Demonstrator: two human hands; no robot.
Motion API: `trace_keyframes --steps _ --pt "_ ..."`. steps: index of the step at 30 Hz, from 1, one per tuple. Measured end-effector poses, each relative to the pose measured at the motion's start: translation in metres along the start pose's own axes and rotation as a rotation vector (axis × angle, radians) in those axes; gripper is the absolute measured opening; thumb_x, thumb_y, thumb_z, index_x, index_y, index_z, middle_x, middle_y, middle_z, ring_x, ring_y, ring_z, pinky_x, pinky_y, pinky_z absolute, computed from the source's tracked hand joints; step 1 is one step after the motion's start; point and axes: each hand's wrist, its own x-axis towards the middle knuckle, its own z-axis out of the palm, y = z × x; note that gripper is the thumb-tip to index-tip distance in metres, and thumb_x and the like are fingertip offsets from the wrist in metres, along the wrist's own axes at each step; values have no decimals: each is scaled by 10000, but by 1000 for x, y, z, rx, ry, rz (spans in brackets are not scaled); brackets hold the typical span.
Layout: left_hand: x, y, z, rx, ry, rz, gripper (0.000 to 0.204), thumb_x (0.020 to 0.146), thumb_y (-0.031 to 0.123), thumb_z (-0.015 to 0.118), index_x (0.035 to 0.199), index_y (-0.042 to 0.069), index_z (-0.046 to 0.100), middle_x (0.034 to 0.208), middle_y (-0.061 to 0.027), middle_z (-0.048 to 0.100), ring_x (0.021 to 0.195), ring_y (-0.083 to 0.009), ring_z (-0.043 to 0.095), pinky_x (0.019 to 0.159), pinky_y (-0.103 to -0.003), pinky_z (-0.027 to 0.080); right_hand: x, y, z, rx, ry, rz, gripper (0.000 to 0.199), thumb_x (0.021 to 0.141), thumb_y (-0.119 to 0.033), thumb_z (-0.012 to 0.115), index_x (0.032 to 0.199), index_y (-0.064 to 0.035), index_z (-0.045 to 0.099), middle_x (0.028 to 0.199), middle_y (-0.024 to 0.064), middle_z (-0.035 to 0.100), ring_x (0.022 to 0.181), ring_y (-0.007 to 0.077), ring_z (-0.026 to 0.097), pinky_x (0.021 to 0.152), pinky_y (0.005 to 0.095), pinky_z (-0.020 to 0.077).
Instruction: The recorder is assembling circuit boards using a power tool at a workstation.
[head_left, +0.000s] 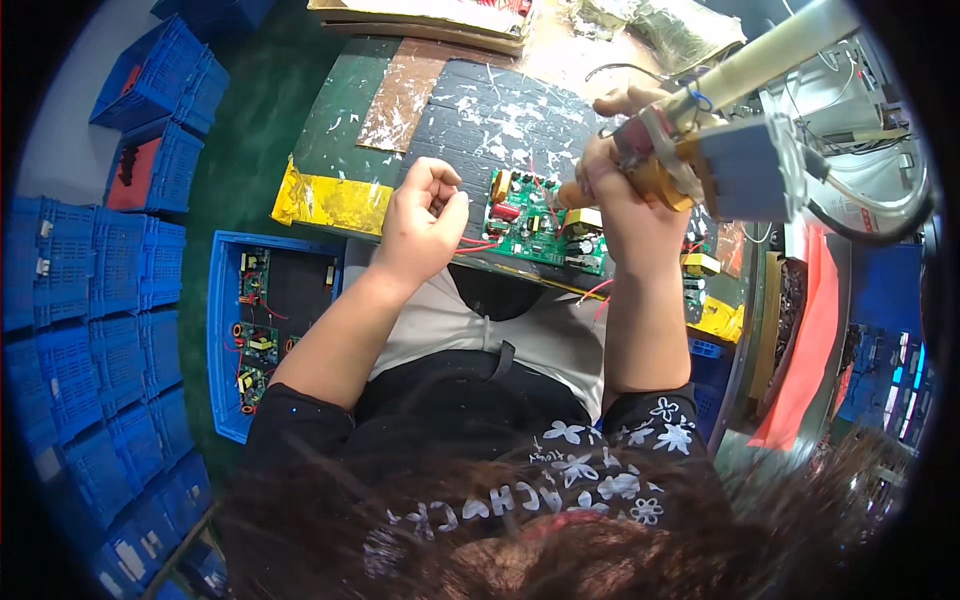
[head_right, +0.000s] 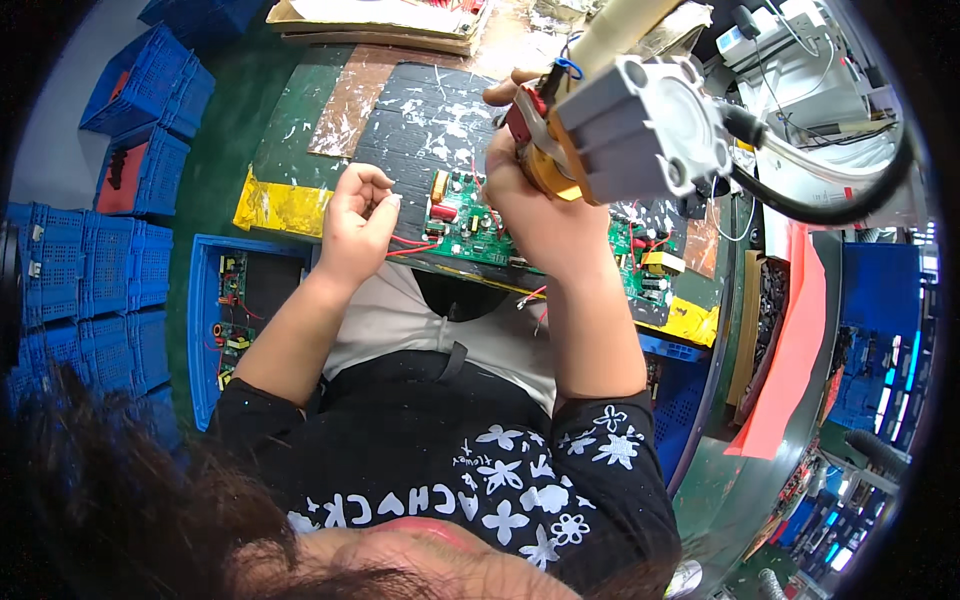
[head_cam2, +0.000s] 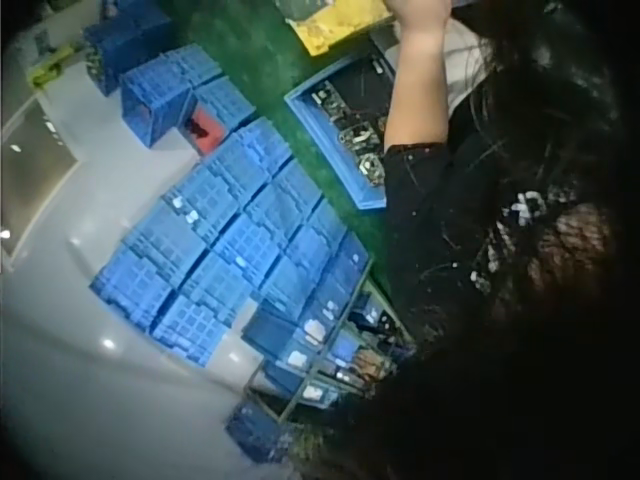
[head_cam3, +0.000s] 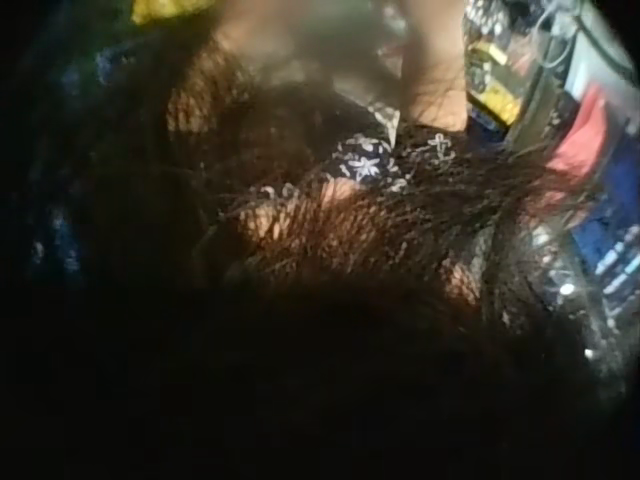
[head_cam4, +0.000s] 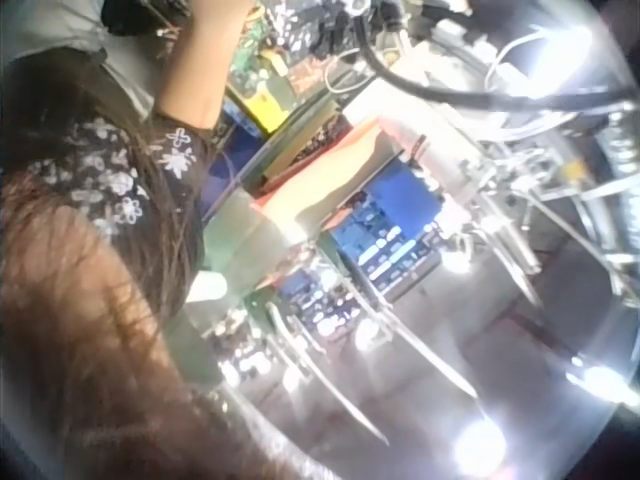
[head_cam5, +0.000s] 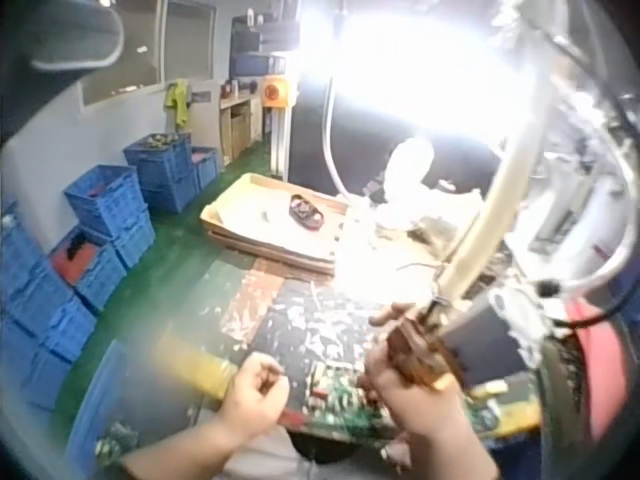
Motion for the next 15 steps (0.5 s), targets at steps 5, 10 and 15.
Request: trace_keyframes --steps 5,10,15 --pt "2 -3 4 -33 44 42 134 814 -23 544 918 31 478 671 25 498 567 -10 437 505 -183 358 5 -17 1 -6 95 71 428 775 137 529 1171 2 436 1051 127 511 619 92 525 504 236 452" --pt "1 -1 1 -20 6 1 167 831 -49 530 952 46 465 738 19 499 619 -14 431 545 -173 348 8 3 -5 -96 55 208 487 798 98 502 1268 17 402 1015 91 524 678 89 536 512 219 469" --pt "2 -5 1 -24 2 21 163 834 -42 531 953 50 469 735 19 506 618 -13 432 547 -174 352 8 10 -6 -162 25 194 469 803 87 511 1259 15 428 1012 77 535 702 89 548 518 220 483"
